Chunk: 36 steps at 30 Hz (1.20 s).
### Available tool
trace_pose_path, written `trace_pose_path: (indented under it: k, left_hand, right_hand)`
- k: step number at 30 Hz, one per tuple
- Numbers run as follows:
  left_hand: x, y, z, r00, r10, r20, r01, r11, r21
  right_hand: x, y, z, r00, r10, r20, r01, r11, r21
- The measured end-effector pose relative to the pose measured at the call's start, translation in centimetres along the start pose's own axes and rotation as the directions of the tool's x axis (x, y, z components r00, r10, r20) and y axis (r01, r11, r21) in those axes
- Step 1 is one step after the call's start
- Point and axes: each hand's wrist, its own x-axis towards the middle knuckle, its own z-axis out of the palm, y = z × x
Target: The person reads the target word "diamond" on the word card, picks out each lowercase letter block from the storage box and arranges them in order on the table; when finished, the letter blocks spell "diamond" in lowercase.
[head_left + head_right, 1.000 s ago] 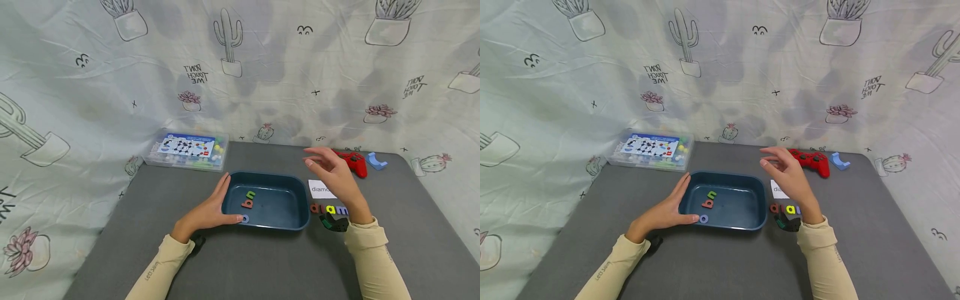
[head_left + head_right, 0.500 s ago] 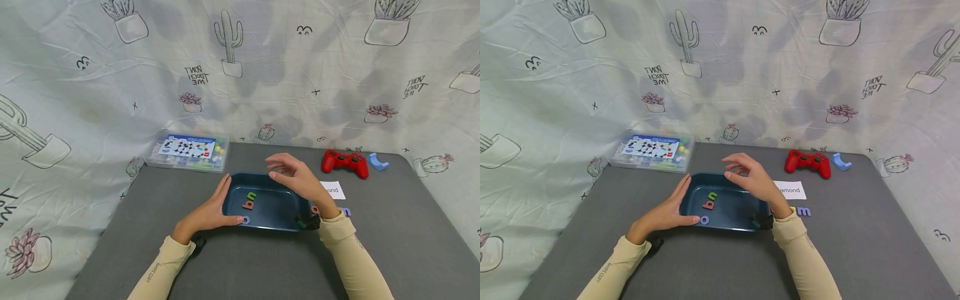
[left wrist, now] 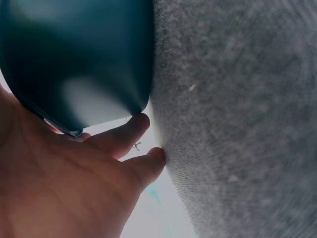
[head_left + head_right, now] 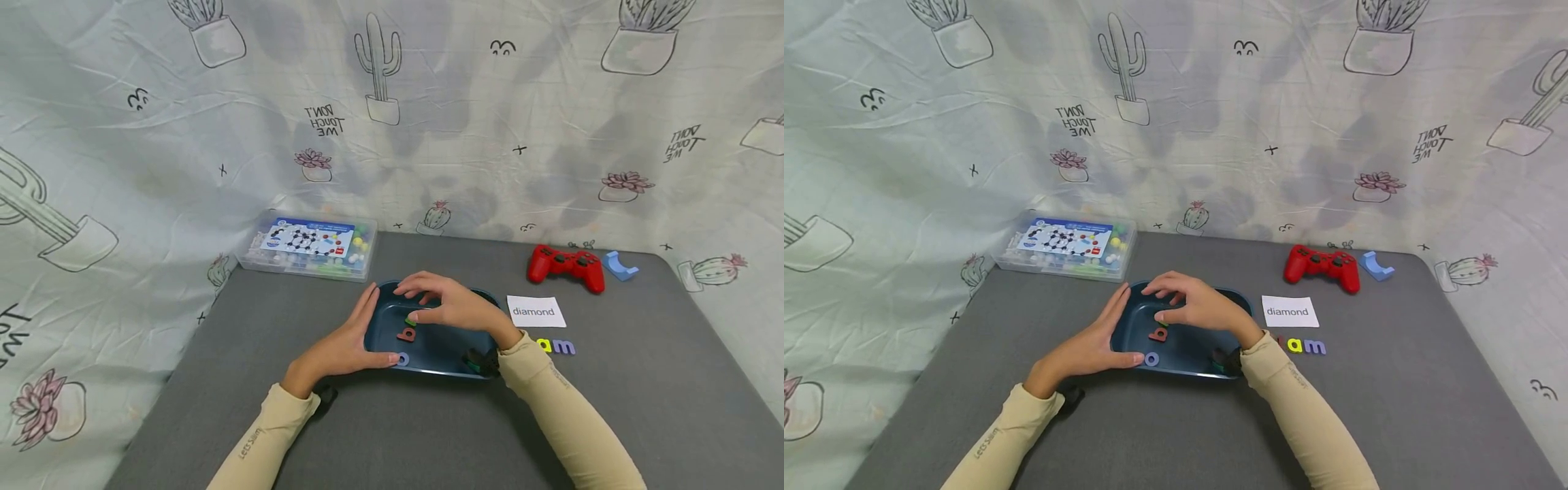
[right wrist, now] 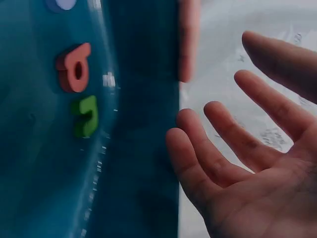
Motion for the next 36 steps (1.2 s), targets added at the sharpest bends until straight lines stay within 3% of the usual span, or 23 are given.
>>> trace_pose_path:
  k: [6, 14, 20, 27, 36]
  left_hand:
    - [-0.1, 0.0, -0.1, 1.000, 0.018, 0.006, -0.017, 1.000, -0.007]
    - [-0.1, -0.2, -0.2, 0.999, 0.032, 0.010, -0.032, 0.999, -0.009]
    - [0.0, -0.3, -0.3, 0.999, 0.038, 0.016, -0.038, 0.999, -0.010]
    - [0.2, -0.4, -0.5, 0.999, 0.051, 0.013, -0.051, 0.999, -0.010]
    - [0.3, -0.6, -0.4, 0.998, 0.054, 0.019, -0.054, 0.999, -0.001]
  right_hand:
    - [1.0, 1.1, 0.8, 0.989, 0.035, 0.145, -0.027, 0.998, -0.059]
    - [1.4, 1.9, 1.6, 0.946, 0.085, 0.313, -0.040, 0.988, -0.148]
    - [1.6, 2.3, 1.9, 0.930, 0.123, 0.347, -0.042, 0.972, -0.231]
    - [2.0, 1.9, 2.4, 0.923, 0.085, 0.376, 0.054, 0.937, -0.345]
    - [2.1, 1.7, 2.6, 0.920, 0.055, 0.388, 0.095, 0.929, -0.357]
